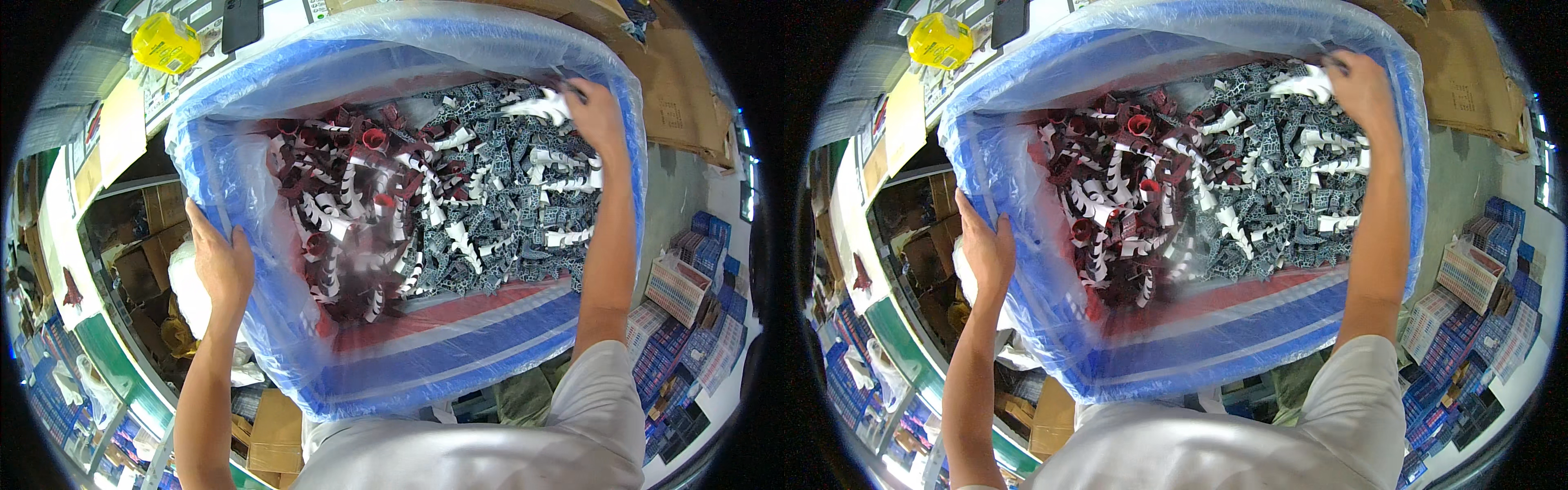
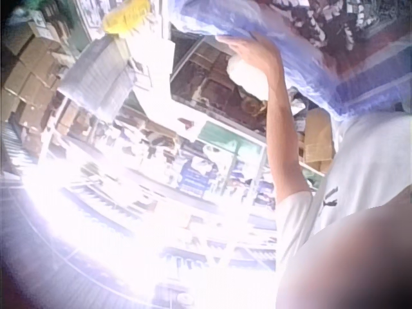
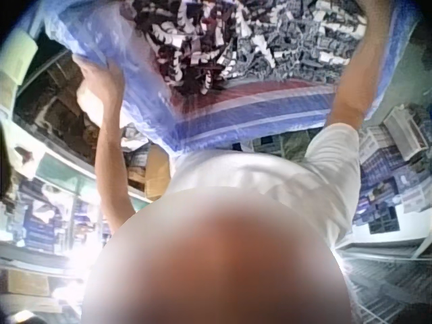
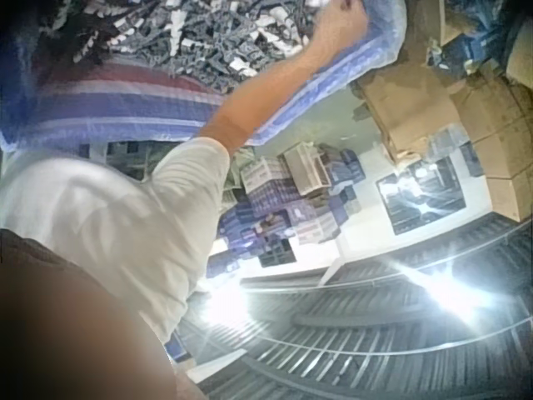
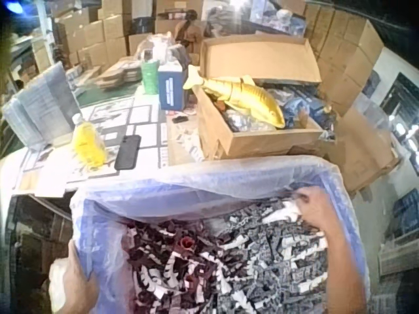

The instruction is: The person sorts small plastic parts from a bin, then assembles two white shark-shaped items by attaching red fins and wiping them with a cloth. The finished items are placed on a workbench.

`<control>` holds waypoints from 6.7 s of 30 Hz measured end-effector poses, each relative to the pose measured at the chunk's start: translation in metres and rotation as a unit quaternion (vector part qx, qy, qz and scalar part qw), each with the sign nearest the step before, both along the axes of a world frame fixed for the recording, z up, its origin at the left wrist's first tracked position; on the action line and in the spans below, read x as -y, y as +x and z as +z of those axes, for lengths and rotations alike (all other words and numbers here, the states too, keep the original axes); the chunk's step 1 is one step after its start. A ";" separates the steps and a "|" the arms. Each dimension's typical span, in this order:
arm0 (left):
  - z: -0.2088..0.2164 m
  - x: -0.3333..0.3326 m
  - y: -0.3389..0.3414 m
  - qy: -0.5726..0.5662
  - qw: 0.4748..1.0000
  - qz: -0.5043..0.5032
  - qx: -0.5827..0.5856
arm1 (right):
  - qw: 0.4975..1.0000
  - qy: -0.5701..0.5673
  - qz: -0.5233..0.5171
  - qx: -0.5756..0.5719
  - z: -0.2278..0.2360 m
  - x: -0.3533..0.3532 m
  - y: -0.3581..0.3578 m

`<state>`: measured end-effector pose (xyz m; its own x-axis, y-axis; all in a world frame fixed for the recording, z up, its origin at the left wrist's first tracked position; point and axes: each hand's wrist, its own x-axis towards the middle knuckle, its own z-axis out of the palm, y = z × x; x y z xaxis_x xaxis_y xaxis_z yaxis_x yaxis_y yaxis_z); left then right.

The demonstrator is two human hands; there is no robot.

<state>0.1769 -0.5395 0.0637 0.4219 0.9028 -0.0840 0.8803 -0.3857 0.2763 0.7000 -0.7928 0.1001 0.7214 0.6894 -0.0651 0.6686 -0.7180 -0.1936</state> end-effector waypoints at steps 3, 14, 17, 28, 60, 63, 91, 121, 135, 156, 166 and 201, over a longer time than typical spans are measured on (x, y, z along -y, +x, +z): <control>0.002 0.001 0.002 -0.002 1.000 0.008 -0.004 | 0.969 -0.132 -0.037 0.208 0.019 0.037 0.005; 0.003 0.002 0.003 -0.001 1.000 0.006 -0.025 | 0.948 -0.224 0.215 0.075 -0.233 -0.060 -0.129; 0.000 0.001 0.000 0.018 1.000 -0.008 -0.024 | 0.950 -0.203 0.207 0.116 -0.232 -0.053 -0.128; 0.006 0.003 0.004 -0.008 1.000 -0.001 0.008 | 0.964 -0.093 -0.119 0.217 -0.005 0.061 -0.113; 0.005 0.002 0.006 -0.002 1.000 0.014 -0.020 | 0.971 0.119 0.008 0.209 -0.126 -0.065 -0.092; 0.004 0.003 0.004 -0.007 1.000 -0.001 0.002 | 0.982 0.147 -0.047 0.108 -0.097 -0.042 -0.090; 0.002 -0.010 -0.017 -0.031 0.994 -0.058 0.082 | 0.990 -0.010 -0.113 -0.083 -0.193 0.123 -0.338; 0.005 -0.009 -0.014 -0.022 0.996 -0.063 0.065 | 0.970 -0.084 -0.122 -0.194 -0.153 0.172 -0.282; -0.003 -0.015 -0.021 -0.038 0.989 -0.091 0.110 | 0.929 0.008 -0.344 0.138 -0.054 0.229 -0.266; -0.011 -0.022 -0.025 -0.131 0.960 -0.110 0.224 | 0.888 -0.399 0.029 -0.226 -0.322 0.156 -0.419; -0.009 -0.020 -0.024 -0.137 0.957 -0.099 0.234 | 0.843 -0.489 0.110 -0.194 -0.360 0.167 -0.398; -0.015 -0.023 -0.025 -0.067 0.983 -0.102 0.137 | 0.777 -0.185 -0.067 -0.598 -0.185 -0.036 -0.546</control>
<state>0.1523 -0.5164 0.0488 0.6162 0.7857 -0.0546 0.6745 -0.4906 0.5517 0.1539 -0.7569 -0.0849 0.0562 0.3882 -0.9199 0.0848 -0.9198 -0.3830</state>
